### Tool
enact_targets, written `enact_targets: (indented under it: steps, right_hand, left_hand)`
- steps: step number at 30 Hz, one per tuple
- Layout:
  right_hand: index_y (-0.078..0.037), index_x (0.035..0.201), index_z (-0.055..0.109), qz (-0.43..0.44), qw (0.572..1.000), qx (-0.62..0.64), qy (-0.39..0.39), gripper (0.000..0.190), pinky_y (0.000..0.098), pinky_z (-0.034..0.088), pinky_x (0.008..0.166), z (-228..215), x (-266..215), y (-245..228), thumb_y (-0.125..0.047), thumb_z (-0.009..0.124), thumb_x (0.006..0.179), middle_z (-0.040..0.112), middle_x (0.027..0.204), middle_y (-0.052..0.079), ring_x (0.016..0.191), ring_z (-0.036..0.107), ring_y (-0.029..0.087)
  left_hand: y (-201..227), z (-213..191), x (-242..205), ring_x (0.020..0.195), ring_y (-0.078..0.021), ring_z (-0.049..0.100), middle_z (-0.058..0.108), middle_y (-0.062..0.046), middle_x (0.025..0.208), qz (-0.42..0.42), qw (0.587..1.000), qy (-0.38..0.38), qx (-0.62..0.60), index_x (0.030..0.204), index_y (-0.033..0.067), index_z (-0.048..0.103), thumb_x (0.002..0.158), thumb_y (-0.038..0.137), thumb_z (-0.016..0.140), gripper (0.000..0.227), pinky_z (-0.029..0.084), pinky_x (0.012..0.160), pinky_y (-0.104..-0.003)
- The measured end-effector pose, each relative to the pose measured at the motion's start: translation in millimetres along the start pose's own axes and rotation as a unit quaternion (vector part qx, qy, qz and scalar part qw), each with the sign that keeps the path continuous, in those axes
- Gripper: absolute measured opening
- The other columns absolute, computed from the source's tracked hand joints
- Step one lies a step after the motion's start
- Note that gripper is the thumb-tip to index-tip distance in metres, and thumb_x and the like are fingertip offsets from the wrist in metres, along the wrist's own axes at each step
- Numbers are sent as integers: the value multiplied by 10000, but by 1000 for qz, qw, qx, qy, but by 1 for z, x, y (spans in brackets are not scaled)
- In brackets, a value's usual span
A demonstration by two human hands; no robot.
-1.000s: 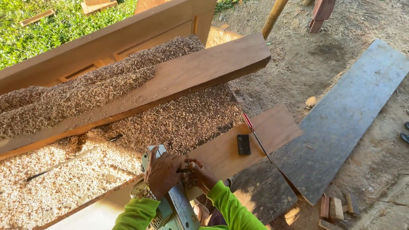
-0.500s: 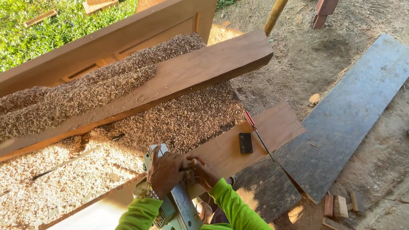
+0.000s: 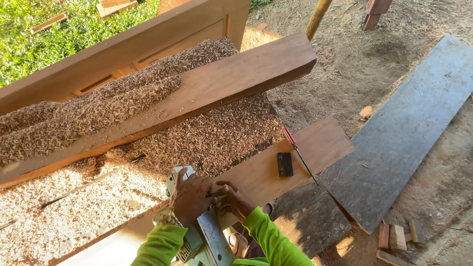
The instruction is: Servicing and adjusting an electric power planer on an outdoor workbench.
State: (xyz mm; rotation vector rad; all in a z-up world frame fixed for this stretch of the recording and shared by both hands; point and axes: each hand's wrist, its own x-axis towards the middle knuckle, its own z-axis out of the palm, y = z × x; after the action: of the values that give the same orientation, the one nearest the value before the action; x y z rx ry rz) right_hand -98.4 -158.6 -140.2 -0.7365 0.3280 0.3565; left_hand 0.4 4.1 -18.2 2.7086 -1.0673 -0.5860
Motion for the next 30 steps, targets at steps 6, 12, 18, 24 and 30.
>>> enact_targets:
  steps: [6,12,18,24,30]
  right_hand:
    - [-23,1483,444,-4,1000,-7,-13,770,304,611,680,10,-7,-9,-535,650,946,714,1057,99,828,721,153]
    - [-50,1497,428,-8,998,-45,30,769,295,592,654,3,-3,-10,-520,667,938,718,1075,83,786,702,144]
    - [-42,1498,413,-31,998,-36,31,790,295,605,666,-1,5,-1,-472,718,909,727,1093,96,809,716,133]
    - [-59,1505,402,-21,999,-32,27,771,297,593,667,2,1,-3,-461,704,921,705,1070,67,817,718,156]
    - [-59,1533,383,-10,1000,-4,-8,726,303,604,676,-8,-1,4,-463,641,988,671,1066,118,831,725,160]
  left_hand:
    - [-5,6,3,1099,-143,639,716,47,943,13,999,-40,-8,1073,311,751,903,291,731,172,63,1282,-572]
    - [-16,27,4,1078,-240,636,716,-13,964,101,987,122,27,955,215,746,708,314,828,279,118,1138,-600]
    - [7,-10,-1,1057,-214,637,699,0,1017,22,998,44,-45,1063,243,723,821,424,800,312,124,1197,-582]
    - [4,-4,-1,1051,-232,635,699,-8,980,34,997,63,-38,978,221,711,773,324,764,236,150,1195,-575]
    - [-1,-2,2,1066,-189,634,694,0,946,6,1000,-21,-8,1039,219,690,885,303,707,176,106,1242,-576]
